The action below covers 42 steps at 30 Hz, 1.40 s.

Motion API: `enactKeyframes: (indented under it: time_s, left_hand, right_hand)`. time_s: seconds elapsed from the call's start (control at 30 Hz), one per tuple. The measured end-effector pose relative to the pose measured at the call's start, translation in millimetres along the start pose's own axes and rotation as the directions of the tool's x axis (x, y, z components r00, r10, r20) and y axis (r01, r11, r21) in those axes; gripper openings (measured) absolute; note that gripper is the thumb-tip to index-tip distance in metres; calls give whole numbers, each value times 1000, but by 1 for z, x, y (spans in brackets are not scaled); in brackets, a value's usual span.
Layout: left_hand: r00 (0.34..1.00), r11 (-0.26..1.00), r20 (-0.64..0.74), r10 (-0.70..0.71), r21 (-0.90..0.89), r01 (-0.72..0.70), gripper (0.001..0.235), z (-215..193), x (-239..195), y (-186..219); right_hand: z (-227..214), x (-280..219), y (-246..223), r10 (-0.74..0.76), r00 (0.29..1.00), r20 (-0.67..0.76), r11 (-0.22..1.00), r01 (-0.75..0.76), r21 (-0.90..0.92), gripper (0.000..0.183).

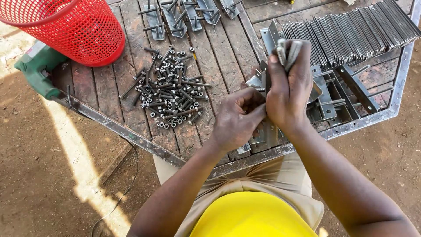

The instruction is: A person is manually inserting metal bolts into holes in metal brackets on a workbench in a fabrication setting.

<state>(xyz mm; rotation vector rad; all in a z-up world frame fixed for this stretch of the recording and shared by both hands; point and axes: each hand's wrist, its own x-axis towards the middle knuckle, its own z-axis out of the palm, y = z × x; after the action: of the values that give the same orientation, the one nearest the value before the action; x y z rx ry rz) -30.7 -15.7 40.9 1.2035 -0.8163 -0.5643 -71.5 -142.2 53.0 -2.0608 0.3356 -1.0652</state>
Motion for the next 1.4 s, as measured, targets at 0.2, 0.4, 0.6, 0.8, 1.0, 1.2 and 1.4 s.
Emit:
enactKeyframes:
  time_s: [0.2,0.4,0.6,0.8,1.0,1.2,1.4]
  left_hand:
    - [977,979,-106,-182,-117,170,8,6,-9,-1]
    - [947,874,-239,-216,-479,79,7,-10,-9,-30]
    - [892,873,-389,-233,-488,15,9,-14,0,-23]
    - [887,964,-435,-156,-263,40,9,-5,-6,-14]
    - [887,971,-431,-167,-230,71,9,-2,-9,-15]
    - [823,881,-452,-345,-459,117,12,4,-6,-23]
    - [805,839,-473,-359,-542,55,6,-6,-10,-30]
  right_hand:
    - [1,-4,10,152,988,12,909,-145,390,11]
    - [-49,3,-27,410,806,428,912,-377,-163,8]
    - [-66,-7,-27,199,761,617,966,-48,-254,23]
    - [-73,-8,-22,236,679,695,867,176,-466,24]
    - [-53,-6,-45,275,698,661,810,202,-550,23]
    - [-35,-19,-58,-25,881,472,976,124,-179,23]
    - [-32,-43,-43,36,821,570,995,24,-97,32]
